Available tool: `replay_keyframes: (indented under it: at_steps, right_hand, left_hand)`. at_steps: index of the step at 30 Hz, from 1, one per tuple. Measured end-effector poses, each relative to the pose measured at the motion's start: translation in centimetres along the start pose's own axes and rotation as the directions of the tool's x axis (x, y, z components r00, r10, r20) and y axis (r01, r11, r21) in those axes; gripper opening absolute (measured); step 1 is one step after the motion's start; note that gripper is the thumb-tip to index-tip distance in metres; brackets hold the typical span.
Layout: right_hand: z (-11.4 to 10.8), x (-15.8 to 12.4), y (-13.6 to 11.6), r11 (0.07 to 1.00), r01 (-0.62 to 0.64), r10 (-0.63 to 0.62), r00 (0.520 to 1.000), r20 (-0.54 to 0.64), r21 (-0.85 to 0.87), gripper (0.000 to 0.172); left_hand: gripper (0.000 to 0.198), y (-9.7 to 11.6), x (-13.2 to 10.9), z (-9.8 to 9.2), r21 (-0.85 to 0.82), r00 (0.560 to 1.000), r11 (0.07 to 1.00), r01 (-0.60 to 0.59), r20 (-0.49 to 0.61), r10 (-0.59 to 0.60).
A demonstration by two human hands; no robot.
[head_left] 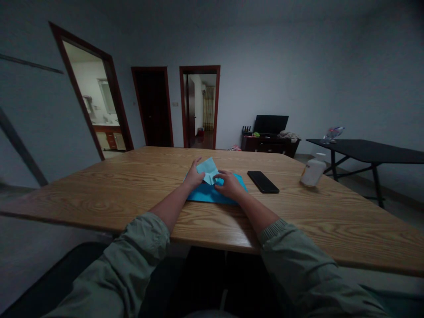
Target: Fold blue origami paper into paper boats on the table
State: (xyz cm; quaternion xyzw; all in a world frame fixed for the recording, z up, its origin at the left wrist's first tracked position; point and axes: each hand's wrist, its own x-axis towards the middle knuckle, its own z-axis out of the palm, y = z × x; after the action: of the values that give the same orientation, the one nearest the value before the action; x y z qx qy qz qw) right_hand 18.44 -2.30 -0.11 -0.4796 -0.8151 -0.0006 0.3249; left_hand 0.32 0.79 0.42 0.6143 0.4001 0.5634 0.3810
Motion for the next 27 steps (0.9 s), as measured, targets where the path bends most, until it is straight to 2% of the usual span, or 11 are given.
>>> replay_keyframes:
  at_steps: [2, 4, 9, 11, 14, 17, 19, 24, 27]
  right_hand:
    - [0.2, 0.0, -0.9, 0.999, 0.023, -0.023, 1.000, 0.012, -0.023, 0.050]
    - [0.3, 0.1, -1.7, 1.000, 0.028, -0.028, 1.000, 0.002, -0.009, 0.061]
    - [0.5, 0.1, -2.4, 0.997, -0.007, 0.011, 0.999, -0.052, 0.077, 0.061]
    - [0.4, 0.1, -2.2, 0.992, -0.016, 0.023, 0.998, -0.056, 0.123, 0.059]
    - [0.2, 0.1, -1.8, 0.982, -0.014, 0.027, 0.997, -0.067, 0.186, 0.056]
    - [0.1, 0.1, -1.8, 0.972, 0.001, 0.020, 0.996, -0.089, 0.237, 0.058]
    - [0.1, 0.2, -1.9, 0.966, 0.017, 0.011, 0.994, -0.106, 0.259, 0.062]
    - [0.0, 0.5, -2.2, 0.968, -0.048, 0.094, 0.980, -0.177, 0.246, 0.065]
    - [-0.4, 0.6, -2.7, 0.975, -0.111, 0.146, 0.973, -0.181, 0.192, 0.059]
  left_hand:
    - [0.090, 0.1, 0.1, 0.1, 0.035, 0.996, 0.997, -0.066, -0.061, 0.068]
    - [0.096, 0.3, -0.1, 0.3, -0.003, 0.995, 0.996, -0.087, -0.057, 0.087]
    - [0.103, 0.6, -0.5, 1.3, -0.183, 0.992, 0.983, -0.015, 0.118, 0.037]
    - [0.098, 0.5, -0.4, 1.4, -0.215, 0.984, 0.977, 0.003, 0.176, 0.036]
    - [0.076, 0.3, 0.0, 1.3, -0.206, 0.972, 0.979, -0.004, 0.230, 0.053]
    - [0.052, 0.6, 0.1, 1.0, -0.184, 0.975, 0.980, -0.070, 0.196, 0.106]
    - [0.044, 0.9, 0.0, 0.9, -0.191, 0.972, 0.976, -0.108, 0.186, 0.143]
    - [0.057, 1.3, -0.6, 1.6, -0.211, 0.948, 0.968, -0.139, 0.256, 0.191]
    - [0.057, 1.4, -0.9, 2.1, -0.078, 0.950, 0.973, -0.218, 0.211, 0.230]
